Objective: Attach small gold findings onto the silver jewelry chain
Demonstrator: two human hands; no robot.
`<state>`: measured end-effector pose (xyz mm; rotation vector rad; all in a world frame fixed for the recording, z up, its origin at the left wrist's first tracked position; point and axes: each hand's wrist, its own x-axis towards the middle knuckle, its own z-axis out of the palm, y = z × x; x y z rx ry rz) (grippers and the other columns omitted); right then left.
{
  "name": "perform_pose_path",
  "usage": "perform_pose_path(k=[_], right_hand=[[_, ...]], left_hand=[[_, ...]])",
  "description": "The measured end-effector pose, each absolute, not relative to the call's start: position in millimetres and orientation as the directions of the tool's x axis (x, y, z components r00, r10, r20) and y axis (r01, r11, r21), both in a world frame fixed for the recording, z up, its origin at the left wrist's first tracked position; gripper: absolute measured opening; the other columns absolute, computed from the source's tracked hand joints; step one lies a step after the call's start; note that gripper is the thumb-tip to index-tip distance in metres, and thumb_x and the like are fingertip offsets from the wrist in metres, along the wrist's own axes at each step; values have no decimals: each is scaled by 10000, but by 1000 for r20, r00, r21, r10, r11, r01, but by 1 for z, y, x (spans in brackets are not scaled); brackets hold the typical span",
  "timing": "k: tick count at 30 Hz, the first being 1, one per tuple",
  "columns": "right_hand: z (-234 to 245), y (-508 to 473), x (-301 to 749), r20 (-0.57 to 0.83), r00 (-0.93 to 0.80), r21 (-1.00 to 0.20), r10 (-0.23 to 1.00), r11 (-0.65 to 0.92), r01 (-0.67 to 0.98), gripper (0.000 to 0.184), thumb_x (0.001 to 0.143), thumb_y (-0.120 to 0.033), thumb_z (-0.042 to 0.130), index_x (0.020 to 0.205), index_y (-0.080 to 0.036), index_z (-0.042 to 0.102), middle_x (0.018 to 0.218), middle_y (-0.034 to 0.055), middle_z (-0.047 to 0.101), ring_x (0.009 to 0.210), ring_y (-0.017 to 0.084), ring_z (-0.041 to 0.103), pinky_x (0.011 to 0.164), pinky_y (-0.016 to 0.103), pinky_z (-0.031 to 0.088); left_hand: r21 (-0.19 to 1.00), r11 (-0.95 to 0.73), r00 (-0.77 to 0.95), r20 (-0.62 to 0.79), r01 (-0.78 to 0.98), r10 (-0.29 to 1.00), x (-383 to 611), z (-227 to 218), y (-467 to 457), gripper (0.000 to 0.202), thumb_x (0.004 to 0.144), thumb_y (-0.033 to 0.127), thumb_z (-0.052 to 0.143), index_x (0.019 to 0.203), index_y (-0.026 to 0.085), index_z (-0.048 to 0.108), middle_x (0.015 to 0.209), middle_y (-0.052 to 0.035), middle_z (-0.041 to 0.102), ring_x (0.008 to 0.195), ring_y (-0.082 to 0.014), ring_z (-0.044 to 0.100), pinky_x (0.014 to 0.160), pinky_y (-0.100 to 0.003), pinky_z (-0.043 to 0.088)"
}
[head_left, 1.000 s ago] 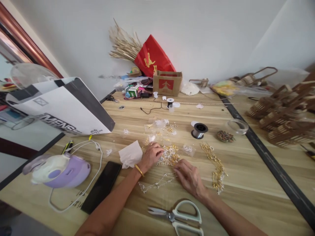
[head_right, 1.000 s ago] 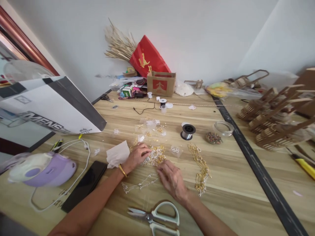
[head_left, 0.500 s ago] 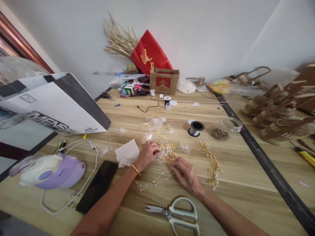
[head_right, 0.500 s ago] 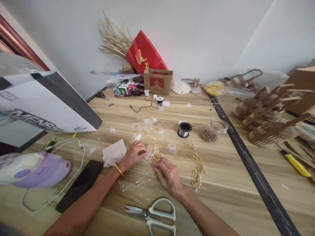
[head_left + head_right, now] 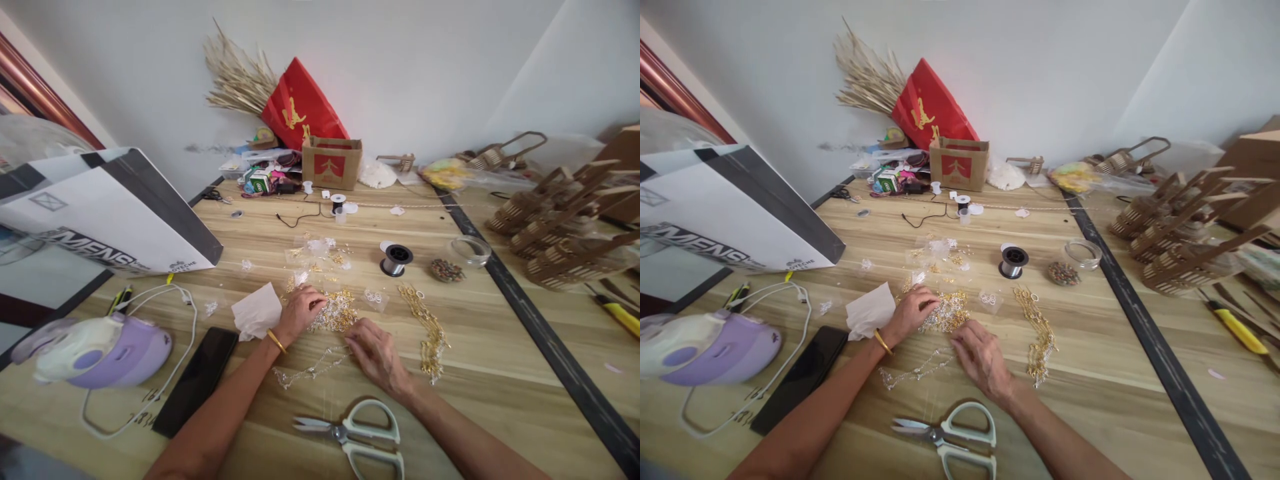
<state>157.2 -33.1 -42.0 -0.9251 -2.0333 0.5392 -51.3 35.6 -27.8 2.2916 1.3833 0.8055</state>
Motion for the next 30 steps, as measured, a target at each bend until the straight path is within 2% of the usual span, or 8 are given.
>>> perform_pose_path(k=[4,8,22,30], right_hand=[[-42,-33,157,505,-387,-645,772,635,425,96,930,-188,488,924,-206,582,829,45,612,743,155,585,649,265,482],[-41,-33,157,507,-392,-645,768,639,418,100,928,-179,485,933,-206,582,835,46,610,757,157,592,663,265,489],[-42,-32,156,526,-379,-642,761,648,410,100,929,-189,488,911,-204,585,807,45,607,710,151,581,625,258,476],[-42,-32,156,518,-381,-649,766,642,409,99,928,-188,489,909,-201,586,812,47,609,726,154,578,636,265,469]], left_hand=[[498,-486,379,306,718,873,-47,-29,37,141,874,187,568,829,185,701,818,-29,672,854,-179,572,940,-371,405],[460,-495,396,298,738,868,-45,-29,37,146,872,182,568,824,191,705,814,-30,659,876,-188,555,936,-373,404],[464,-473,395,261,749,881,-41,-26,36,118,853,169,585,835,182,701,822,-32,646,885,-195,554,914,-369,411],[493,-467,396,248,734,884,-39,-24,35,136,850,145,567,769,179,672,804,-31,642,887,-199,544,900,-359,408]])
